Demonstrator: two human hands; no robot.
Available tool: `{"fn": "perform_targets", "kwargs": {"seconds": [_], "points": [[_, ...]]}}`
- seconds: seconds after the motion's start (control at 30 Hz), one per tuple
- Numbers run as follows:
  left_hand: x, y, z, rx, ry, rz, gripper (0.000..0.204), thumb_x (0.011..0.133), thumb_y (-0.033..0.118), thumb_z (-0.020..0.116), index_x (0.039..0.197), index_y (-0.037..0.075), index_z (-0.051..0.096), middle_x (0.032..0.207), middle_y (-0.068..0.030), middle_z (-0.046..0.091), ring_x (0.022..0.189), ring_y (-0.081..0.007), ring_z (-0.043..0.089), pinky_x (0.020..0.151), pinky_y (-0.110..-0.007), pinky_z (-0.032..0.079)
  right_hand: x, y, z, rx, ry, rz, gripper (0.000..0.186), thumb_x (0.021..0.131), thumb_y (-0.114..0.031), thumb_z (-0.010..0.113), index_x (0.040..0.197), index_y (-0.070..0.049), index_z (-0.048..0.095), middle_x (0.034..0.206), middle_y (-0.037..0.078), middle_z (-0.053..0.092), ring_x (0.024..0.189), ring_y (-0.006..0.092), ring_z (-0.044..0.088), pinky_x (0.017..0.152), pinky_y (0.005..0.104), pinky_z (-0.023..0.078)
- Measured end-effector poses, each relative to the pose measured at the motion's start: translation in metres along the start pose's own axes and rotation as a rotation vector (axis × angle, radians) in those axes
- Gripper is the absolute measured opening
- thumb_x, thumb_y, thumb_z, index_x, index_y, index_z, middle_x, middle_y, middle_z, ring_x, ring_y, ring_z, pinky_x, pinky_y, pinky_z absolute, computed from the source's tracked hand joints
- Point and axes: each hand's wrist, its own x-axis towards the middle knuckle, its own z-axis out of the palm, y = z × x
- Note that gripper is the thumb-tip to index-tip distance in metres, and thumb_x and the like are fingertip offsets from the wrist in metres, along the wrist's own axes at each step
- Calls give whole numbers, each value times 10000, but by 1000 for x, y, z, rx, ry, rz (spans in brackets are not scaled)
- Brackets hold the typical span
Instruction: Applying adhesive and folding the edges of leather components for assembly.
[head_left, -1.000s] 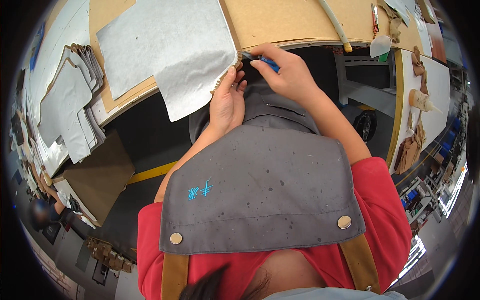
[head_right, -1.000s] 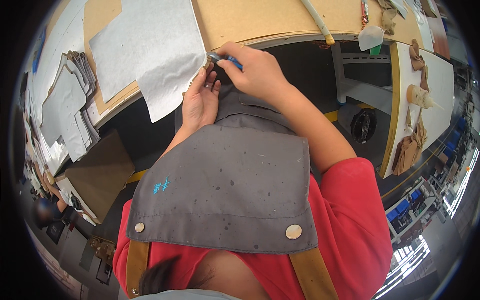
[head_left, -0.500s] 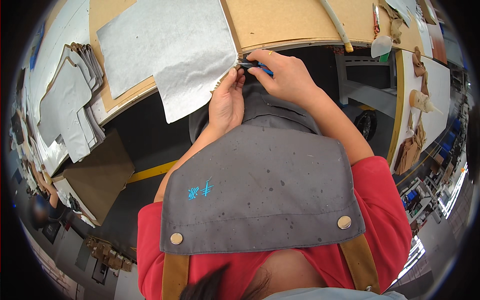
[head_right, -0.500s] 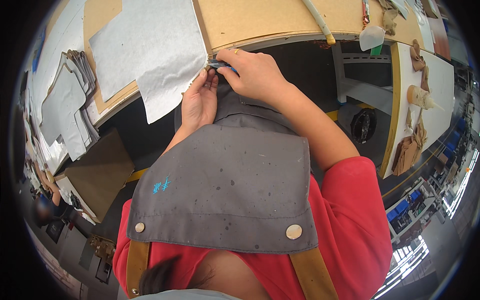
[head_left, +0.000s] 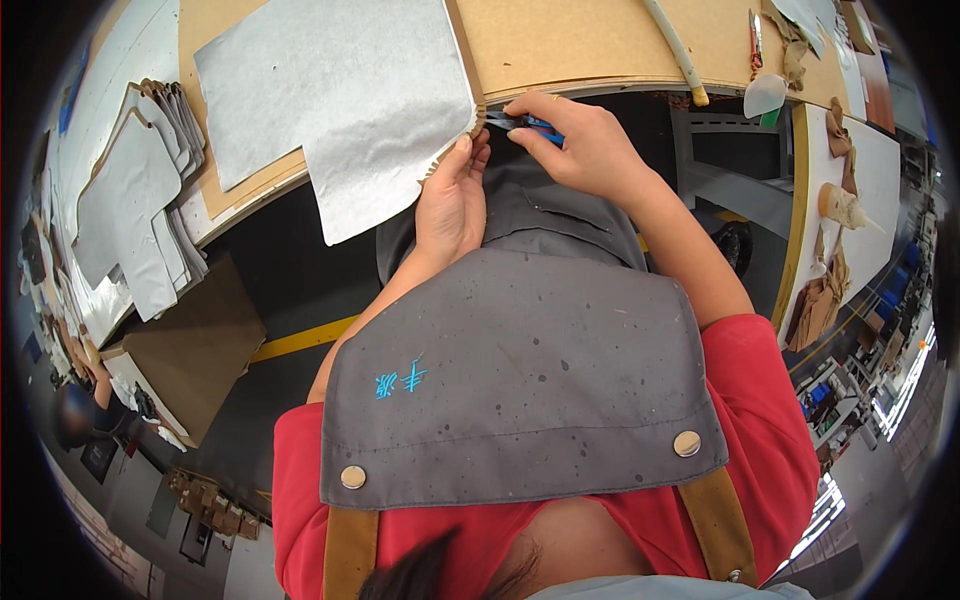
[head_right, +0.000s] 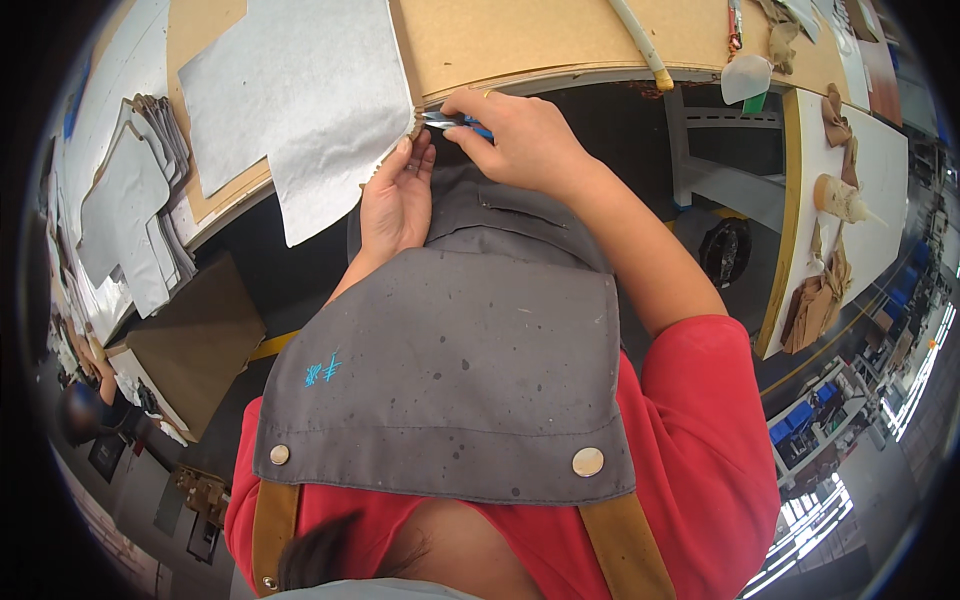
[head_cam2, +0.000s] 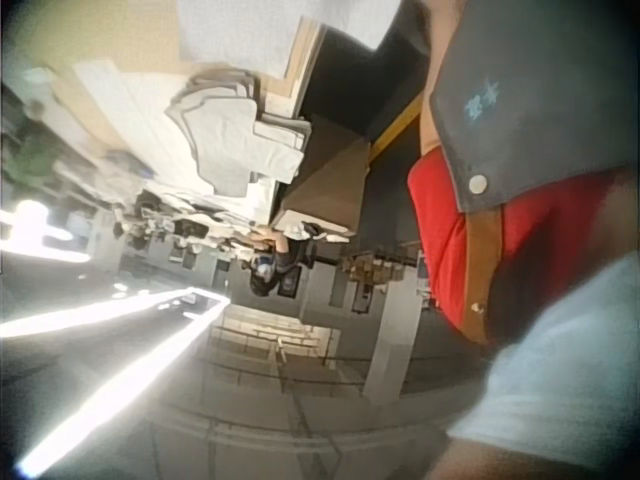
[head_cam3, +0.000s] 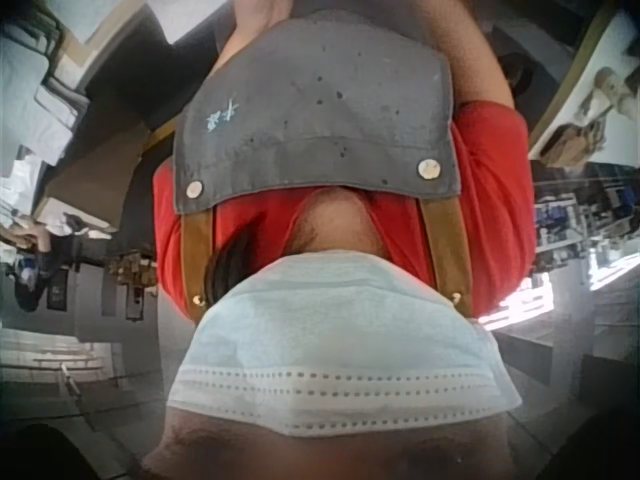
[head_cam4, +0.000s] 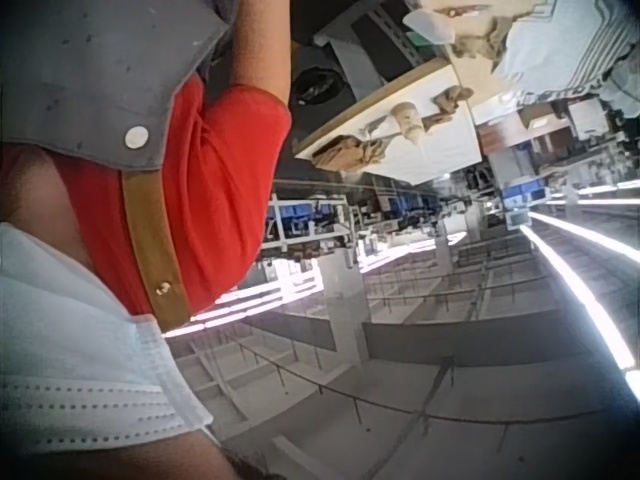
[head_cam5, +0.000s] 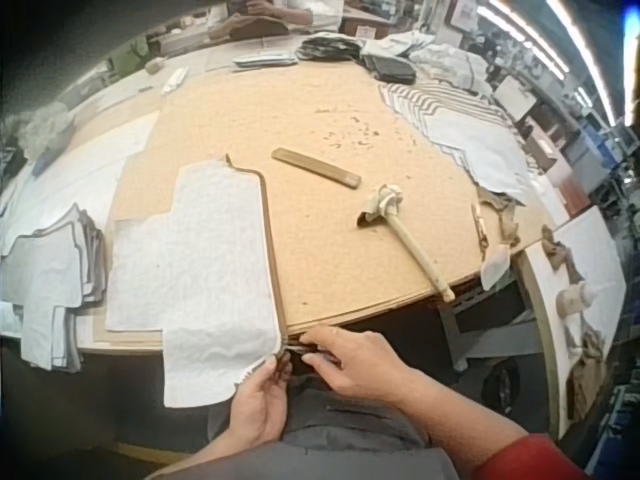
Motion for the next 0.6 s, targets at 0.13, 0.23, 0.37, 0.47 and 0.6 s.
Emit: {"fn": "perform_targets", "kwargs": {"seconds": [0.13,0.23,0.37,0.47,0.6], "points": [[0,0,-1,15,6,5,199,896,132,553,1056,17,578,1016,-70,589,985,-157,525,937,-305,373,3,0,0,-125,-55,-5,236,814,-209,627,1013,-87,592,847,92,651,717,239,634,623,307,487],[0,0,-2,22,1,9,197,895,130,553,1052,15,582,1013,-74,594,986,-156,528,938,-305,373,8,-1,-2,-193,-107,-16,233,820,-229,615,1011,-99,588,835,88,649,727,249,635,619,324,483],[0,1,-3,12,-10,-11,185,895,120,551,1038,11,592,1004,-79,605,977,-155,537,944,-306,374,15,-2,-7,-214,-156,-52,230,826,-240,603,1010,-105,581,811,90,642,722,261,627,622,342,477],[0,1,-4,28,-14,7,180,894,113,550,1034,8,594,1003,-79,608,974,-156,541,950,-305,374,20,-2,-11,-209,-154,-131,220,829,-236,596,1006,-106,576,781,89,635,708,271,616,624,353,471],[-1,1,-3,33,-21,18,185,891,115,554,1037,8,593,1007,-80,607,973,-158,541,953,-305,375,24,0,-12,-241,-215,-166,196,829,-211,593,993,-105,581,772,85,637,706,275,612,620,351,469]]}}
